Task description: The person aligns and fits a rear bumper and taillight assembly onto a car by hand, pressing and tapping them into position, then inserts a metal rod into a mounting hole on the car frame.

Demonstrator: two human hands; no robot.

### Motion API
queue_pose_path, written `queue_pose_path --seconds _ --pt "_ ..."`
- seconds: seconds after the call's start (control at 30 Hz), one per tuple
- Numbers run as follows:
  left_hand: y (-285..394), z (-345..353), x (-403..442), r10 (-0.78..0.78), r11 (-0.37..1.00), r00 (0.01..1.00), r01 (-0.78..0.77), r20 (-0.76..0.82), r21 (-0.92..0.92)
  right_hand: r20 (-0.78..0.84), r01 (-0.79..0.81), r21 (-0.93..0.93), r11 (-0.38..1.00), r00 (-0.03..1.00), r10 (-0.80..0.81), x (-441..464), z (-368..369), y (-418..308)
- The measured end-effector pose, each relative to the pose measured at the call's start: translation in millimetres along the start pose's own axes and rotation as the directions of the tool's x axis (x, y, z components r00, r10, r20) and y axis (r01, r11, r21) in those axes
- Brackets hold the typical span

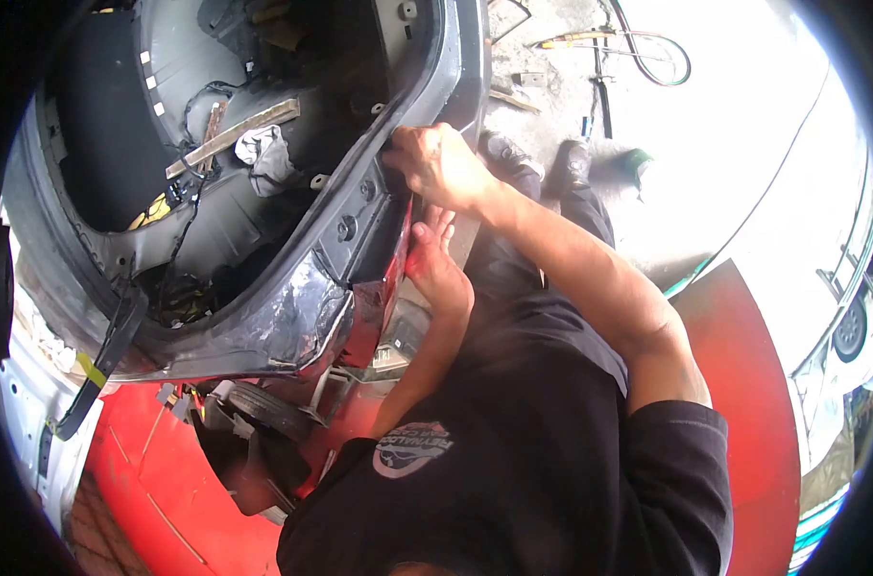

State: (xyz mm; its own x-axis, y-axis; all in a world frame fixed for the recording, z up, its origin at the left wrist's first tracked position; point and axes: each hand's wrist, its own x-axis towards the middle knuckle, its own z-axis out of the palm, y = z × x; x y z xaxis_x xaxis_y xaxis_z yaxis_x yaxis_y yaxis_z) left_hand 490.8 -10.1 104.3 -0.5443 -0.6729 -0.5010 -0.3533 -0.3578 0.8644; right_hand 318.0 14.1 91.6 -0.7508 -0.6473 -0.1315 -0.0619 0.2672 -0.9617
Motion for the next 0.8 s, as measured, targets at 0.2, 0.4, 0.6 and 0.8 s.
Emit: queue_pose_path --seconds 0.2,0.4,0.6,0.8 --pt "17 5 -3 -0.124 0.99 0.992 0.122 -0.028 -0.069 0.07 0.149 -0.044 0.988 0.987 -0.146 7 -23 -4" --pt "19 7 -2 -0.136 0.987 0.99 0.132 -0.039 -0.089 -0.083 -0.255 0.163 0.953 0.959 0.271 -40 -50 30" --pt "12 4 -1 -0.243 0.953 0.96 0.263 0.141 -0.149 -0.044 -0.24 0.148 0.959 0.967 0.249 -106 -63 33" --pt "-18 62 6 -0.343 0.83 0.917 0.397 0.203 -0.392 0.036 0.116 -0.202 0.972 0.993 -0.111 -100 -90 47"
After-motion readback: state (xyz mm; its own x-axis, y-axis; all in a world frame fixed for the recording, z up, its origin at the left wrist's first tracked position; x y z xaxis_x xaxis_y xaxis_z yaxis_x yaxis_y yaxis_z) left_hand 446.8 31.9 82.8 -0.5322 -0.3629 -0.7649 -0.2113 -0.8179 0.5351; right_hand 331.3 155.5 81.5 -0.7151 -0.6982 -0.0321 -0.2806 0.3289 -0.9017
